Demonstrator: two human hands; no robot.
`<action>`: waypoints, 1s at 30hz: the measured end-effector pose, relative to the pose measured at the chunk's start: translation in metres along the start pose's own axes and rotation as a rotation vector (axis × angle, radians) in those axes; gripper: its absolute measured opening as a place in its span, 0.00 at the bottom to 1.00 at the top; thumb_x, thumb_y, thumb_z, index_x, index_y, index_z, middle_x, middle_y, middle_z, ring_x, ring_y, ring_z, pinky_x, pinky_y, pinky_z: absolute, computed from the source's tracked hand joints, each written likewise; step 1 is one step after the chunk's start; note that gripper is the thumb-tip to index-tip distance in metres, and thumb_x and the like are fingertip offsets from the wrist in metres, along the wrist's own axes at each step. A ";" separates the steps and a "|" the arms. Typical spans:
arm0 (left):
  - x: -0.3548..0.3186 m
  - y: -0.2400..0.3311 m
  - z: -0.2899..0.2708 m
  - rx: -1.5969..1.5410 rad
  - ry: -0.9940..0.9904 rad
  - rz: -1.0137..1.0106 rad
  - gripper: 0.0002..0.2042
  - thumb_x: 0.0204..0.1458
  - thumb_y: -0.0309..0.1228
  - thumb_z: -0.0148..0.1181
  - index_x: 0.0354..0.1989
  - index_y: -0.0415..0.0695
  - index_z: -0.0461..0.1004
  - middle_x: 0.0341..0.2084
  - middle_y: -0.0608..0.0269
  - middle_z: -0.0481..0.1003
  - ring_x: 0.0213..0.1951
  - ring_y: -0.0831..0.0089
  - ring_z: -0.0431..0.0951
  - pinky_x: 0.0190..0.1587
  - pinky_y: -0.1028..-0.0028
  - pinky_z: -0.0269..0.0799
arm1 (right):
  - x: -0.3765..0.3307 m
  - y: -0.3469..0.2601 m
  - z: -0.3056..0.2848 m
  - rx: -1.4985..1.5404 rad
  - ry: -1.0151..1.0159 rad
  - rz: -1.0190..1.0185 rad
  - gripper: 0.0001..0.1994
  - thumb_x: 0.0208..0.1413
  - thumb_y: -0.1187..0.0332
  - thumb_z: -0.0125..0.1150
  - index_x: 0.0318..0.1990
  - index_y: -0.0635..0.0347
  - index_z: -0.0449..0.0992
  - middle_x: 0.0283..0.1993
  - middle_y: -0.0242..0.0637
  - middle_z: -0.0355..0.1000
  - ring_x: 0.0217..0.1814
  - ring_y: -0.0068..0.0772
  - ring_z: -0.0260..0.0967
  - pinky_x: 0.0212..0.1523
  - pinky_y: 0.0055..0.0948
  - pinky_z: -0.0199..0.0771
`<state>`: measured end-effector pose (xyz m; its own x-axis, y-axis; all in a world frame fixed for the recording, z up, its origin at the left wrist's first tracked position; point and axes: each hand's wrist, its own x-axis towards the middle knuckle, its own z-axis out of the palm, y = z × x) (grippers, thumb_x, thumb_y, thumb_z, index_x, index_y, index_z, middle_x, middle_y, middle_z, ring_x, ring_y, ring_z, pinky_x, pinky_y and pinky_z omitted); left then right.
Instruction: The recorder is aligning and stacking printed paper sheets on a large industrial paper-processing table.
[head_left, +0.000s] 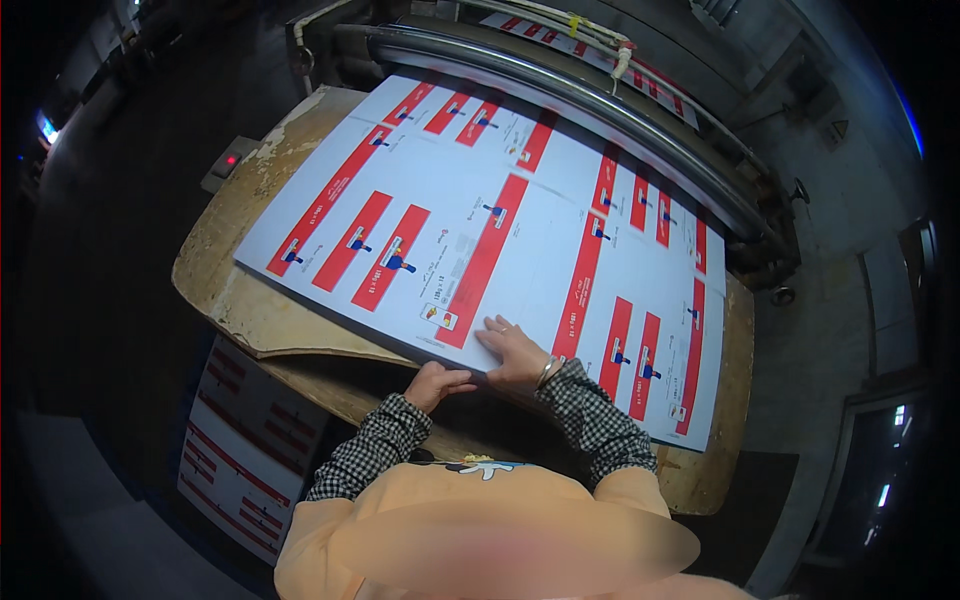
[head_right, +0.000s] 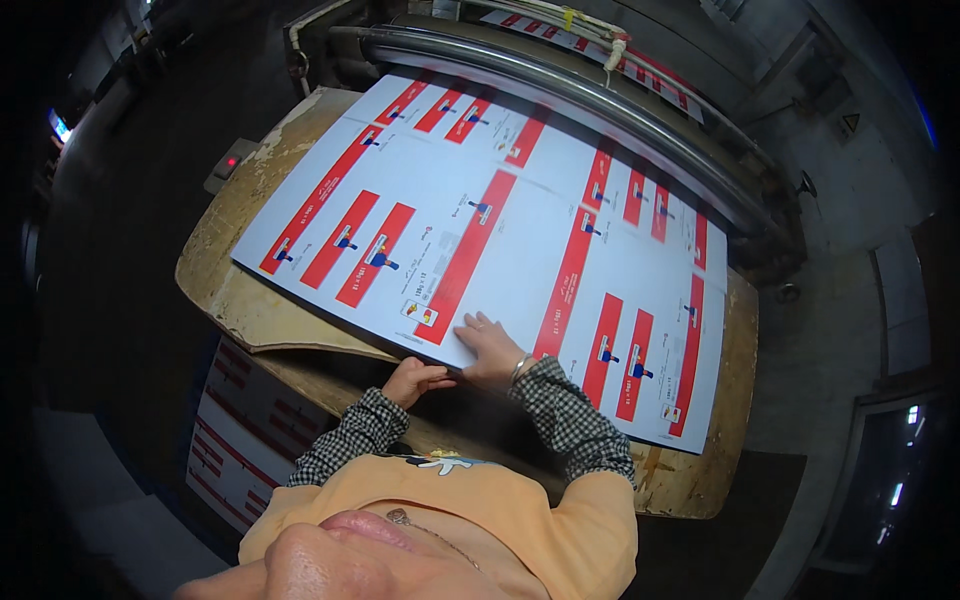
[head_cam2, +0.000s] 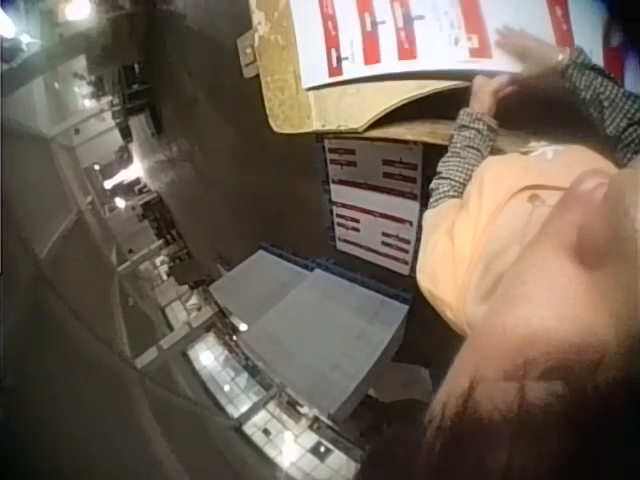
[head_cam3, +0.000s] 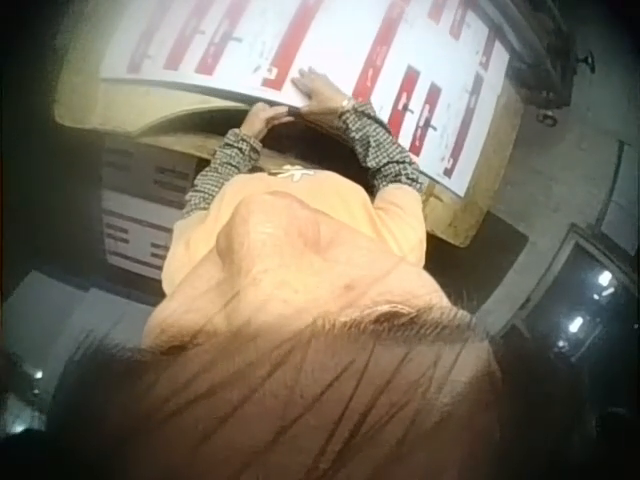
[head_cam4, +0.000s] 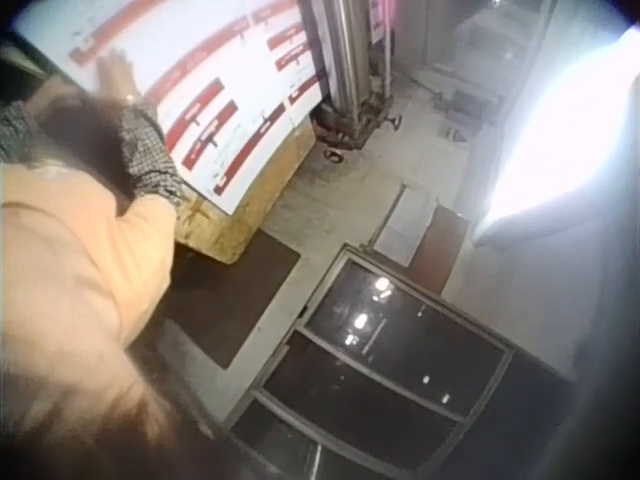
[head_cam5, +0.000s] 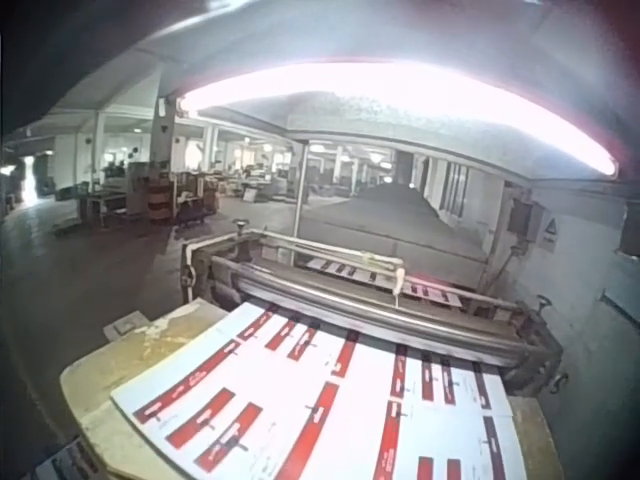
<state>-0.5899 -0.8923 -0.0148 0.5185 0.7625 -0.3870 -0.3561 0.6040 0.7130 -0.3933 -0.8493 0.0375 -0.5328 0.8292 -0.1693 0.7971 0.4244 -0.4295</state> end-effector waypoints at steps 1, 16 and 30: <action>-0.001 0.001 0.001 -0.007 -0.001 -0.002 0.16 0.52 0.28 0.48 0.47 0.32 0.63 0.37 0.55 0.73 0.41 0.66 0.74 0.45 0.66 0.72 | 0.003 0.006 -0.012 0.213 -0.094 0.007 0.32 0.37 0.62 0.62 0.54 0.63 0.62 0.59 0.54 0.54 0.63 0.53 0.47 0.60 0.44 0.49; 0.005 -0.008 -0.003 -0.057 0.211 -0.001 0.17 0.55 0.32 0.42 0.43 0.27 0.63 0.37 0.46 0.71 0.38 0.60 0.76 0.39 0.66 0.75 | -0.010 0.009 0.015 0.443 0.092 -0.002 0.21 0.35 0.66 0.58 0.42 0.65 0.73 0.53 0.44 0.65 0.59 0.43 0.57 0.57 0.31 0.58; 0.003 0.001 0.008 -0.109 0.174 0.021 0.14 0.51 0.27 0.48 0.42 0.28 0.64 0.36 0.52 0.71 0.38 0.63 0.75 0.38 0.68 0.76 | -0.005 -0.009 0.018 -0.062 0.021 0.026 0.42 0.31 0.57 0.67 0.58 0.59 0.56 0.62 0.59 0.45 0.65 0.62 0.37 0.63 0.45 0.43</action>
<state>-0.5825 -0.8913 -0.0105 0.3715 0.7979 -0.4746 -0.4521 0.6020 0.6582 -0.4028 -0.8642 0.0259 -0.5059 0.8474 -0.1613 0.8272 0.4236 -0.3691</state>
